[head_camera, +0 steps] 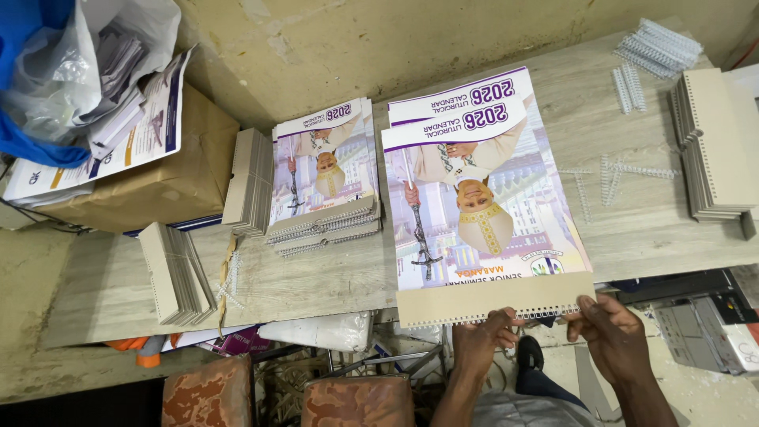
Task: The person assembles wall calendars by inserting metal spiral coils into pre-punched holes along the top edge of the calendar pages. They repeatedly pick up a coil, thread it through the holes, and then place the completed calendar onto a stack on the table.
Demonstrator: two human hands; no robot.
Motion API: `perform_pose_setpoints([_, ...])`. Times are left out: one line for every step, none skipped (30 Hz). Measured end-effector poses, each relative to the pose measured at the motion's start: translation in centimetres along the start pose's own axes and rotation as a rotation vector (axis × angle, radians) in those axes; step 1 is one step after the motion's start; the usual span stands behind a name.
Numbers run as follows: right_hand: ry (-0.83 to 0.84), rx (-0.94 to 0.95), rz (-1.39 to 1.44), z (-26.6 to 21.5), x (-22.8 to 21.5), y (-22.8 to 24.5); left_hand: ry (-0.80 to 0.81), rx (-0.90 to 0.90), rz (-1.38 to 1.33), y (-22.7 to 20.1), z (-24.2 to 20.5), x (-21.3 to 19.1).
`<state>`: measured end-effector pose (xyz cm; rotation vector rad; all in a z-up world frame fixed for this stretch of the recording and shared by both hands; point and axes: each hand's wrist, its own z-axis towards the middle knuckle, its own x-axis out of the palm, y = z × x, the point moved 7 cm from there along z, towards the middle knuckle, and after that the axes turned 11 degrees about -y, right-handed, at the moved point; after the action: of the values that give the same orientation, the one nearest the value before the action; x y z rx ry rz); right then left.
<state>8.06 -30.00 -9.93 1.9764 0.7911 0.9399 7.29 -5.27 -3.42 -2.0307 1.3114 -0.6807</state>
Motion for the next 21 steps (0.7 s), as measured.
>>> perform_pose_setpoints([-0.011,0.000,0.003,-0.7,0.3,0.6,0.006,-0.004,0.008,-0.2,-0.2,-0.1])
perform_pose_setpoints([-0.077,-0.039,-0.107,-0.9,0.3,1.6,-0.026,-0.013,0.012,-0.4,-0.3,-0.2])
perform_pose_setpoints([-0.144,-0.077,-0.217,-1.2,0.3,2.6,-0.059,-0.023,0.015,-0.6,-0.4,-0.4])
perform_pose_setpoints([-0.145,-0.075,-0.217,-1.2,0.2,2.8,-0.060,-0.025,0.017,0.3,0.4,-0.4])
perform_pose_setpoints([-0.110,-0.044,-0.285,-1.1,0.2,2.6,-0.028,-0.003,-0.062,0.9,1.2,-0.2])
perform_pose_setpoints([-0.076,-0.013,-0.352,-1.1,0.3,2.5,0.007,0.019,-0.138,1.6,1.9,0.0])
perform_pose_setpoints([-0.080,-0.011,-0.351,-0.8,-0.2,1.5,0.008,0.016,-0.135,1.4,1.5,-0.1])
perform_pose_setpoints([-0.005,-0.020,-0.235,-0.3,0.1,0.7,-0.001,0.037,-0.100,1.0,1.3,-0.2])
perform_pose_setpoints([0.070,-0.030,-0.119,0.1,0.4,0.0,-0.010,0.059,-0.064,0.5,1.1,-0.3])
perform_pose_setpoints([0.067,-0.027,-0.120,-0.9,1.9,1.1,-0.010,0.055,-0.063,0.9,1.4,-0.5])
perform_pose_setpoints([-0.016,-0.040,-0.195,-1.8,2.8,2.2,0.020,0.048,-0.006,1.5,1.7,-0.6])
perform_pose_setpoints([-0.101,-0.054,-0.269,-2.7,3.8,3.3,0.051,0.043,0.052,1.9,2.1,-0.6])
perform_pose_setpoints([-0.104,-0.053,-0.269,-2.6,3.5,2.7,0.053,0.040,0.055,1.6,1.5,-0.4])
perform_pose_setpoints([-0.110,-0.073,-0.267,-2.2,3.3,2.4,-0.001,0.050,0.030,0.9,1.3,-0.5])
perform_pose_setpoints([-0.115,-0.092,-0.266,-1.9,3.2,2.1,-0.055,0.059,0.005,0.2,0.9,-0.6])
perform_pose_setpoints([-0.115,-0.095,-0.268,-1.2,2.5,1.0,-0.053,0.059,0.002,-0.3,0.8,-0.4])
perform_pose_setpoints([0.057,-0.113,-0.153,-0.7,2.9,0.0,-0.037,0.025,0.012,-0.6,0.6,-0.2])
perform_pose_setpoints([0.228,-0.126,-0.037,-0.5,3.2,-0.9,-0.019,-0.010,0.024,-0.8,0.4,0.0])
perform_pose_setpoints([0.226,-0.128,-0.038,-1.3,4.4,-0.2,-0.016,-0.011,0.024,-0.1,0.6,-0.4])
perform_pose_setpoints([0.194,-0.061,-0.070,-1.9,5.5,-0.1,0.045,0.050,0.042,0.2,0.8,-0.4])
perform_pose_setpoints([0.162,0.005,-0.102,-2.7,6.6,0.1,0.107,0.111,0.061,0.4,0.9,-0.5])
